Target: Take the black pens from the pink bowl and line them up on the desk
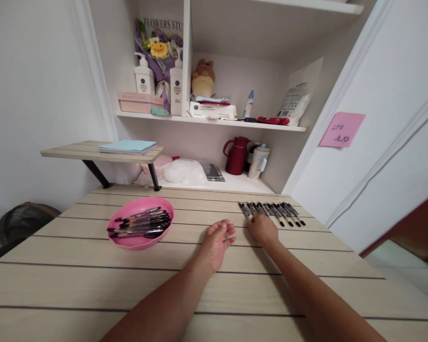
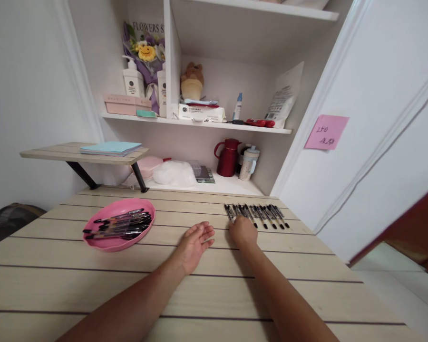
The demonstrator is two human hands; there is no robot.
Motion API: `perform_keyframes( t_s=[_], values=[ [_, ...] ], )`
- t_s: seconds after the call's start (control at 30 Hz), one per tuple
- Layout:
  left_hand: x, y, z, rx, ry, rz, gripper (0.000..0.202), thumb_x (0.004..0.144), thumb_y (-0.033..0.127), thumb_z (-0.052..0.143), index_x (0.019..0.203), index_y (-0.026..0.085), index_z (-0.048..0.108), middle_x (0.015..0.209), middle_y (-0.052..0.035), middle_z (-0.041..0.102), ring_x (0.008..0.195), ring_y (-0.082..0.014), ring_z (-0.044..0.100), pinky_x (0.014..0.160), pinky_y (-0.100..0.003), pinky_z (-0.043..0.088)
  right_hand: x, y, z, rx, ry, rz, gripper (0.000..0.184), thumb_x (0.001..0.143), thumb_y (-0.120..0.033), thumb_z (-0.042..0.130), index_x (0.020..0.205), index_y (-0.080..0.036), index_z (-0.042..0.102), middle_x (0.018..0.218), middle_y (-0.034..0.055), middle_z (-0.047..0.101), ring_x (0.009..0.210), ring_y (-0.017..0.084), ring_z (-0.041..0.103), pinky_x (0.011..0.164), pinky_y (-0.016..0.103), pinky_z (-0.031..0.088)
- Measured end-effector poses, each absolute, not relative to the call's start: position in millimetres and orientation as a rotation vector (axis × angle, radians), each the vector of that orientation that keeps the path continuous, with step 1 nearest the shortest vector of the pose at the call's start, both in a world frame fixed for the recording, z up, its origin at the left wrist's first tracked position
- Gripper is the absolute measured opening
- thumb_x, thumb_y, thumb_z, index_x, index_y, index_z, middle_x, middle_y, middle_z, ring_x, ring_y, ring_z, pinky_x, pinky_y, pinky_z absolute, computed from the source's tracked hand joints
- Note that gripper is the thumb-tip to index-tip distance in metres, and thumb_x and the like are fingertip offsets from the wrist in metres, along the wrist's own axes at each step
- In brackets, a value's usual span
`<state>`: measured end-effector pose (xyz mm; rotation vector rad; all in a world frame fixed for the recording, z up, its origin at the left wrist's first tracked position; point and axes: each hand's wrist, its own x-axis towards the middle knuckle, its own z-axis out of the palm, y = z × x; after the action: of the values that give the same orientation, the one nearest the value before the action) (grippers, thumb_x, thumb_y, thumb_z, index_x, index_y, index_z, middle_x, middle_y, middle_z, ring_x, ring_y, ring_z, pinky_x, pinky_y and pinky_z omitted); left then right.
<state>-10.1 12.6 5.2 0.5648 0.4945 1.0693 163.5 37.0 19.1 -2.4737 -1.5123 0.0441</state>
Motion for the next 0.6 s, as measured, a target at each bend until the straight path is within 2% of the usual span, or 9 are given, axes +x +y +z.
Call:
perform_keyframes(
  t_s=[0.2, 0.6],
  values=[
    [-9.5, 13.0, 3.8, 0.563, 0.491, 1.070, 0.032, 0.065, 0.032, 0.069, 0.091, 0.016, 0.060, 0.088, -0.0089, 0.063, 0.084, -0.0180, 0.058, 0.078, -0.033, 0.041, 172.4, 40.6, 24.2, -2.486, -1.487, 0.000, 0.027, 0.079, -0.026, 0.041, 0.086, -0.016, 0.065, 0.091, 0.0148, 0.066, 0.086, 0.023, 0.062, 0.072, 0.031, 0.043],
    [-8.2, 12.1, 6.1, 0.561, 0.515, 1.073, 0.031, 0.065, 0.033, 0.069, 0.089, 0.016, 0.060, 0.087, -0.0089, 0.063, 0.083, -0.0179, 0.058, 0.076, -0.032, 0.041, 175.2, 69.1, 27.8, -2.509, -1.473, -0.023, 0.031, 0.076, -0.035, 0.048, 0.089, -0.013, 0.066, 0.095, 0.0167, 0.065, 0.091, 0.025, 0.061, 0.073, 0.032, 0.044]
  ],
)
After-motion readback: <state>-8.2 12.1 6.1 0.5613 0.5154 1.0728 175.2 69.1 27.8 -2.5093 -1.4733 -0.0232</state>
